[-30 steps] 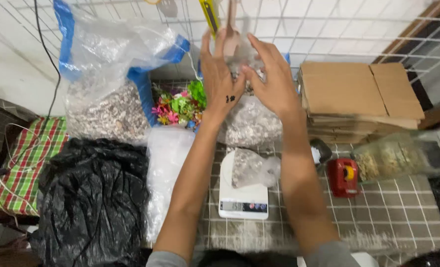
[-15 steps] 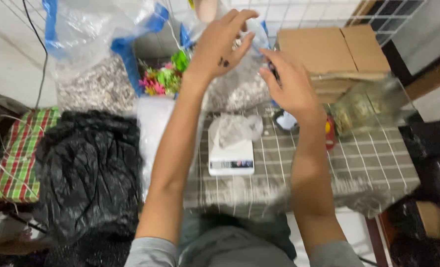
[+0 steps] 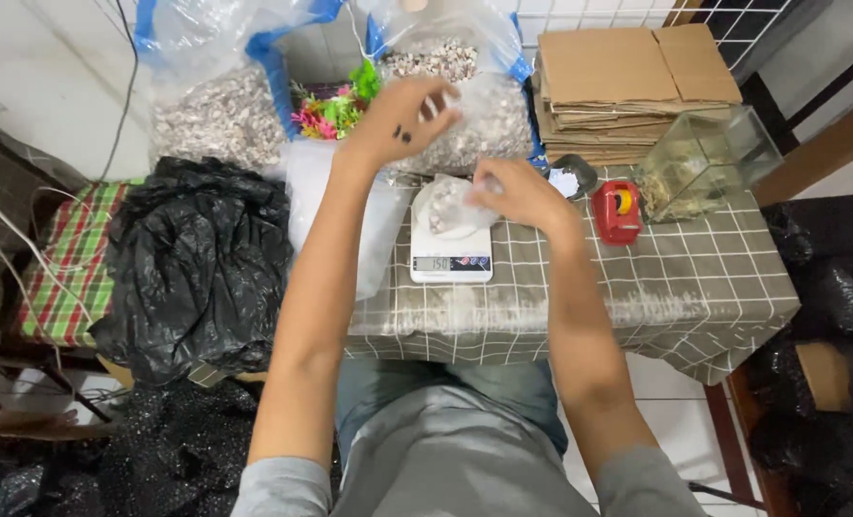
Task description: Packaging and weighing aquarium gravel into plastic bags using a scoop and a digital scale
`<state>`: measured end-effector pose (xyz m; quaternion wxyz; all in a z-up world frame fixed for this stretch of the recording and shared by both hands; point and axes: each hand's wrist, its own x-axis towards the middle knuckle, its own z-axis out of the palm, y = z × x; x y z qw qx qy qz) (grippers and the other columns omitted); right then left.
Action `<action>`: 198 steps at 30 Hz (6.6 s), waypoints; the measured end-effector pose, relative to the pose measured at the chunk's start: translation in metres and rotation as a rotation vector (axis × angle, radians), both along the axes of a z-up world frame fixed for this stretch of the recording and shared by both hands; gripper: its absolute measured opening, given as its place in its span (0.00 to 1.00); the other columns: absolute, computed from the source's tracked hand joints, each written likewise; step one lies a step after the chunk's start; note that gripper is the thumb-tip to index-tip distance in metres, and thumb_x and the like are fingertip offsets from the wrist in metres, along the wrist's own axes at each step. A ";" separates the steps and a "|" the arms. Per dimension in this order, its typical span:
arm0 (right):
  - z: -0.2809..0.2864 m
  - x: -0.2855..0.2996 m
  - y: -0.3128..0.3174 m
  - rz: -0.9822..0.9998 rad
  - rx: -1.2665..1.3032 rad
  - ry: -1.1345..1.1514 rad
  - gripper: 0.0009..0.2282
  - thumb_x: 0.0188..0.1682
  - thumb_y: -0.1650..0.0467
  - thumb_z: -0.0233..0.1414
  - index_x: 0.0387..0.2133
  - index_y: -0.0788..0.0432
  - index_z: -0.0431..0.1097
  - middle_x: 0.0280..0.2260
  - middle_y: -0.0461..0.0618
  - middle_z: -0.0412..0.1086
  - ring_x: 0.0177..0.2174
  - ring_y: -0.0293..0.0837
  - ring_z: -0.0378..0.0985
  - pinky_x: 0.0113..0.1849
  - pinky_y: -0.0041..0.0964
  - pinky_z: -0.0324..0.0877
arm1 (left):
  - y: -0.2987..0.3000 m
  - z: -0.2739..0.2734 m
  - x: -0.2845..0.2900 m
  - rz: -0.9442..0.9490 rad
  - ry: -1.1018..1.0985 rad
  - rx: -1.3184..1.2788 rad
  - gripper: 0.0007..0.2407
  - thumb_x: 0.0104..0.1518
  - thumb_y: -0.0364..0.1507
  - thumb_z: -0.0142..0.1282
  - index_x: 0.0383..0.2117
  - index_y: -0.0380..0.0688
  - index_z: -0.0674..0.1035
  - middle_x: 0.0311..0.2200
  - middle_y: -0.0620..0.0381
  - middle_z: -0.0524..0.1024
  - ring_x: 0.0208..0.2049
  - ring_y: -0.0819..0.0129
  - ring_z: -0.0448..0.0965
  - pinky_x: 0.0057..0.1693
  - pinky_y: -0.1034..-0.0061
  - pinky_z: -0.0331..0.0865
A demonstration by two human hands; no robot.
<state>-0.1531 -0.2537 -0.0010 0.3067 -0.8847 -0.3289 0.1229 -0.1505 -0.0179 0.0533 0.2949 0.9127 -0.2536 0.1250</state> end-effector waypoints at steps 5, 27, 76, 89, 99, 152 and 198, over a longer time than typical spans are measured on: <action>-0.031 0.036 0.016 -0.035 0.553 -0.149 0.04 0.54 0.70 0.58 0.33 0.54 0.70 0.26 0.49 0.76 0.21 0.44 0.76 0.25 0.33 0.68 | -0.002 -0.030 -0.043 -0.038 0.246 -0.279 0.25 0.49 0.41 0.73 0.51 0.41 0.79 0.42 0.39 0.79 0.45 0.46 0.79 0.54 0.56 0.73; -0.060 0.027 0.047 -0.004 0.713 -0.162 0.11 0.57 0.64 0.53 0.39 0.61 0.73 0.34 0.47 0.74 0.32 0.37 0.72 0.32 0.29 0.63 | -0.030 -0.145 -0.033 0.440 -0.329 -0.698 0.10 0.66 0.35 0.44 0.39 0.47 0.78 0.18 0.63 0.67 0.20 0.75 0.65 0.31 0.72 0.57; -0.070 0.026 0.037 0.073 0.612 -0.184 0.11 0.56 0.68 0.56 0.30 0.66 0.77 0.27 0.63 0.76 0.34 0.58 0.79 0.39 0.48 0.69 | 0.011 -0.154 -0.015 0.136 0.244 -1.156 0.06 0.50 0.22 0.58 0.30 0.50 0.74 0.27 0.60 0.74 0.25 0.71 0.73 0.33 0.83 0.65; -0.057 0.022 0.036 0.030 0.448 -0.164 0.19 0.59 0.63 0.54 0.17 0.56 0.66 0.18 0.37 0.56 0.24 0.33 0.54 0.29 0.35 0.48 | -0.009 -0.127 -0.043 0.385 -0.284 -0.573 0.09 0.56 0.21 0.47 0.37 0.51 0.77 0.27 0.63 0.60 0.26 0.72 0.61 0.36 0.75 0.57; -0.058 0.025 0.032 -0.129 0.469 -0.270 0.23 0.60 0.65 0.56 0.14 0.54 0.58 0.17 0.37 0.49 0.24 0.35 0.48 0.29 0.36 0.46 | -0.008 -0.120 -0.046 0.490 -0.217 -0.359 0.08 0.66 0.31 0.43 0.33 0.51 0.76 0.16 0.63 0.69 0.16 0.70 0.65 0.27 0.71 0.53; -0.081 0.037 0.039 -0.129 0.902 -0.263 0.19 0.60 0.64 0.50 0.17 0.53 0.63 0.18 0.35 0.57 0.26 0.31 0.58 0.30 0.31 0.57 | -0.015 -0.105 -0.052 0.422 -0.602 -0.903 0.06 0.69 0.30 0.46 0.37 0.47 0.77 0.33 0.61 0.72 0.34 0.71 0.73 0.45 0.76 0.70; -0.052 0.026 0.016 -0.151 0.601 -0.152 0.26 0.60 0.66 0.56 0.14 0.51 0.49 0.19 0.35 0.44 0.25 0.32 0.44 0.29 0.33 0.41 | 0.011 -0.145 -0.021 0.318 -0.214 -0.987 0.05 0.62 0.30 0.59 0.34 0.44 0.84 0.31 0.64 0.81 0.32 0.82 0.74 0.39 0.85 0.66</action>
